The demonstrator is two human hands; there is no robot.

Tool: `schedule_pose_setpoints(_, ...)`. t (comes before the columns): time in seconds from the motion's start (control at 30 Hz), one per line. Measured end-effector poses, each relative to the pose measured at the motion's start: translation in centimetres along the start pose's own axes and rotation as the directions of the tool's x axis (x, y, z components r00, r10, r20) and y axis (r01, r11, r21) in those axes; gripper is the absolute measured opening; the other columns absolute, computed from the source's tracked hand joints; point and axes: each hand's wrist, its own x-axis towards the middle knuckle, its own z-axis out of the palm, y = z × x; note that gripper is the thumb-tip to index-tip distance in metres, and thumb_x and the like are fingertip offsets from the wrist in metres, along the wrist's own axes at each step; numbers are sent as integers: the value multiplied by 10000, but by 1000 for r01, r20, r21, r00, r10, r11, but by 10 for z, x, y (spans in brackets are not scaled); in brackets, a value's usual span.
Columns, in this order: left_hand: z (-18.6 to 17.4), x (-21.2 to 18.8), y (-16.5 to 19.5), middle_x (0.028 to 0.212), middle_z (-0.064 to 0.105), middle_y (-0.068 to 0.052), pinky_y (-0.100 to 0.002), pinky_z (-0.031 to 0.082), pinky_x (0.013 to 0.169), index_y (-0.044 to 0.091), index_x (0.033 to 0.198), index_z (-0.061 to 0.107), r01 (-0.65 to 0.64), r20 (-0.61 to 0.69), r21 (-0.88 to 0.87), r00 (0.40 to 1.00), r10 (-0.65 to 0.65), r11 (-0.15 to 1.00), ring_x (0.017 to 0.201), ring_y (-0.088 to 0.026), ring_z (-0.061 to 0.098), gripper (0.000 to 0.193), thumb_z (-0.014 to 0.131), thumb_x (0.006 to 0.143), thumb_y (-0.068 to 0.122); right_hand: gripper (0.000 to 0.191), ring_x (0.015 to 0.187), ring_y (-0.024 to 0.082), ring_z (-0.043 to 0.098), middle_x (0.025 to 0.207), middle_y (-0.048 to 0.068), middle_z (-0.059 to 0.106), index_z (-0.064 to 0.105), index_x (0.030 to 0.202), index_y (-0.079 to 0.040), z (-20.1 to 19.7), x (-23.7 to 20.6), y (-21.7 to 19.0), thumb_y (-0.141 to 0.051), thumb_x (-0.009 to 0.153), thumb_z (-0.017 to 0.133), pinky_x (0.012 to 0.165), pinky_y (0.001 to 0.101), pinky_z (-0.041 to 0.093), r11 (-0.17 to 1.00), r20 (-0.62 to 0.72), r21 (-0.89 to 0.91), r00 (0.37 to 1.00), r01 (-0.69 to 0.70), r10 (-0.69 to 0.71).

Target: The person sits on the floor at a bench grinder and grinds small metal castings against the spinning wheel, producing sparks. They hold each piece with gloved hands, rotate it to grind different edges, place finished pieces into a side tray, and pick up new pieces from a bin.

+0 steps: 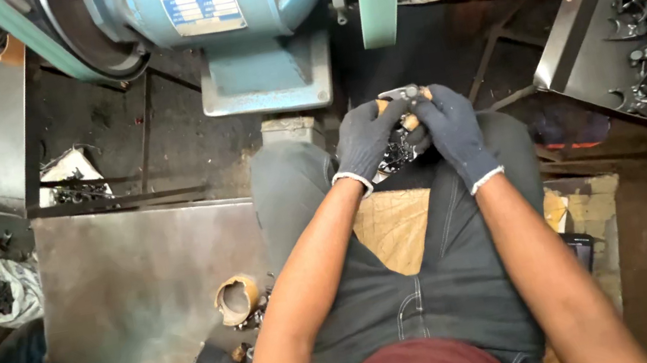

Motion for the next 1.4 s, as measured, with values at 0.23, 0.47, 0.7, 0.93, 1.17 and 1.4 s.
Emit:
schedule_pose_setpoints(0.23,1,37,-4,911,714,-214,-511,508,743,33,918,699,-301,-88,341,933,349,890,883,-419,689,336,601,968,351,208,827,62,575,878,3,665,673,992,5,17,31,1,-192,1007,609,726,262,477,958,24,287,1000,-18,12)
schedule_pose_setpoints(0.47,21,71,-4,886,706,-229,-518,510,737,37,978,710,-207,-199,339,938,285,918,862,-423,689,316,601,975,333,188,785,83,572,846,25,659,676,970,4,11,75,28,-177,985,626,702,279,473,974,37,220,999,-46,39)
schedule_pose_setpoints(0.7,47,93,-29,896,711,-223,-517,520,800,31,921,693,-193,-187,394,940,284,899,897,-425,694,315,599,1000,321,200,832,100,565,890,52,628,642,963,37,11,83,43,-157,1008,647,745,298,472,965,-9,254,997,-71,76)
schedule_pose_setpoints(0.93,38,71,-14,942,722,-239,-524,529,758,54,1024,730,-244,-103,375,948,302,894,899,-442,689,355,575,967,368,247,950,288,675,995,155,707,680,1043,21,-20,57,41,-219,992,651,829,404,510,983,-45,-160,994,92,-100)
schedule_pose_setpoints(1.17,7,32,7,941,730,-230,-542,524,788,87,1009,745,-154,94,622,988,122,768,898,-431,695,416,572,948,460,265,1162,356,657,1236,163,702,688,1247,-62,-118,21,46,-214,1102,526,1017,443,497,884,-314,-450,905,124,-287)
schedule_pose_setpoints(1.4,32,44,-26,839,761,-168,-497,557,713,75,848,760,-423,227,538,906,358,730,760,-357,745,249,572,879,234,167,1079,407,659,1141,215,697,680,1114,-48,-254,59,155,-121,1032,555,983,486,518,231,-92,-972,963,-32,-253)
